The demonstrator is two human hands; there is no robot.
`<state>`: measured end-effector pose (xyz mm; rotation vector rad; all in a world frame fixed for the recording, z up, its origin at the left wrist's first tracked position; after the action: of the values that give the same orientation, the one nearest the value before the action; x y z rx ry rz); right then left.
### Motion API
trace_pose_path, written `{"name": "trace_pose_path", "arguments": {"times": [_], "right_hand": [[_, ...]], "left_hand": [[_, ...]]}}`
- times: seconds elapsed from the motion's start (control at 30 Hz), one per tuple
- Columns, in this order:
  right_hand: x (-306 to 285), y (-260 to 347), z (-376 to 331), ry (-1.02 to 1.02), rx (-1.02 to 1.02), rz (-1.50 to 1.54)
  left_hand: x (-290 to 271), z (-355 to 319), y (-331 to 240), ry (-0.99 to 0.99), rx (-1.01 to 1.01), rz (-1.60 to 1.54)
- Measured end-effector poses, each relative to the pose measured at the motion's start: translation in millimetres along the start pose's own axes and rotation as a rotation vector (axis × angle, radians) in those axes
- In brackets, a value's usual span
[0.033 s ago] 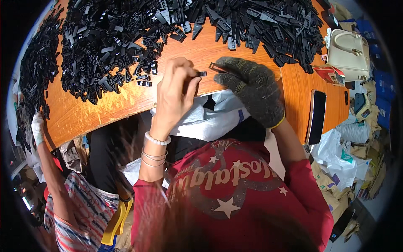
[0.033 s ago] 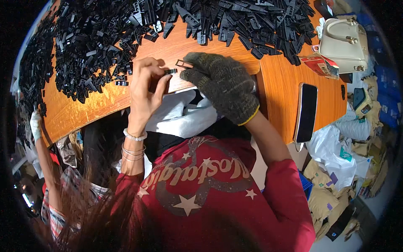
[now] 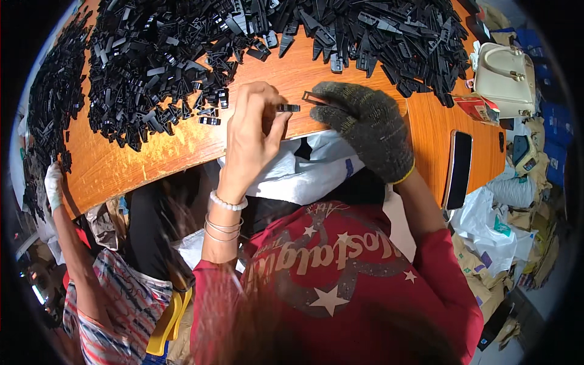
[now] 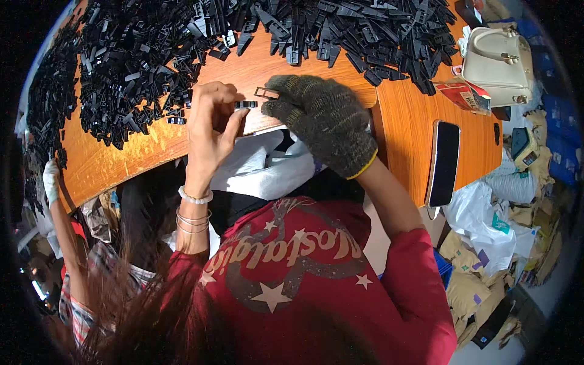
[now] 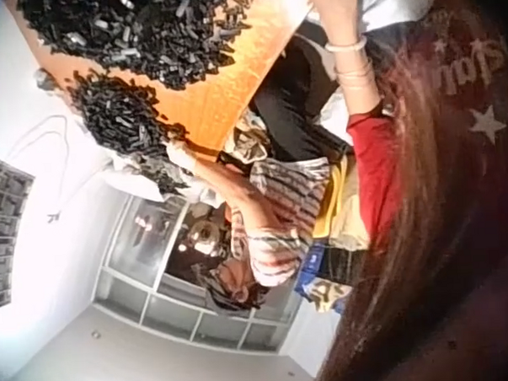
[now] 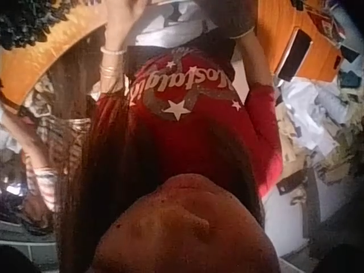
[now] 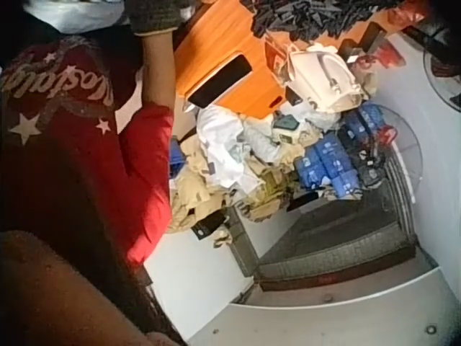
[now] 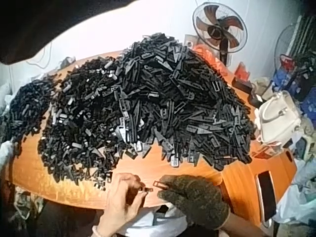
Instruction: Picking and inspecting small black plastic components from a large pile on a table and placing them into a bag.
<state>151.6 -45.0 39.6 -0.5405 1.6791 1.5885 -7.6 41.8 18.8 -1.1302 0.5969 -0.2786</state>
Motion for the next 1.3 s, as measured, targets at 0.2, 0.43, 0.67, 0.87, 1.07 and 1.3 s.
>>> {"name": "trace_pose_path", "arguments": {"times": [0.2,0.43,0.67,0.87,1.07,1.3], "right_hand": [[-5.1,5.6,14.3,0.102,-0.22,-0.19],[1.5,-0.1,13.0,0.185,-0.371,-0.513],[0.0,17.9,27.9,0.354,-0.455,-0.639],[1.3,22.0,25.4,0.389,-0.47,-0.69],[12.7,15.6,30.5,0.127,-0.771,-0.743],[40.2,48.4,52.9,0.352,-0.665,-0.726]], "left_hand": [[-0.2,4.2,-0.3,0.092,0.0,0.026],[1.4,5.3,3.5,0.113,0.054,0.028],[6.0,4.4,5.5,0.126,0.094,0.078],[2.9,5.8,4.1,0.141,0.154,0.042],[4.1,8.4,3.0,0.165,0.158,0.047],[5.5,1.8,5.0,0.207,0.091,0.11]]}}
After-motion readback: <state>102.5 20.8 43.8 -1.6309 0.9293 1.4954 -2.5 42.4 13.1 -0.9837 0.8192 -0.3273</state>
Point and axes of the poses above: each hand's wrist, its own z-axis towards the middle knuckle, its own x-axis out of the palm, y = z × x, the point moved 5 cm from there along z, towards the middle knuckle, and after that the axes turned 9 degrees about -z, right-handed, at the moved point
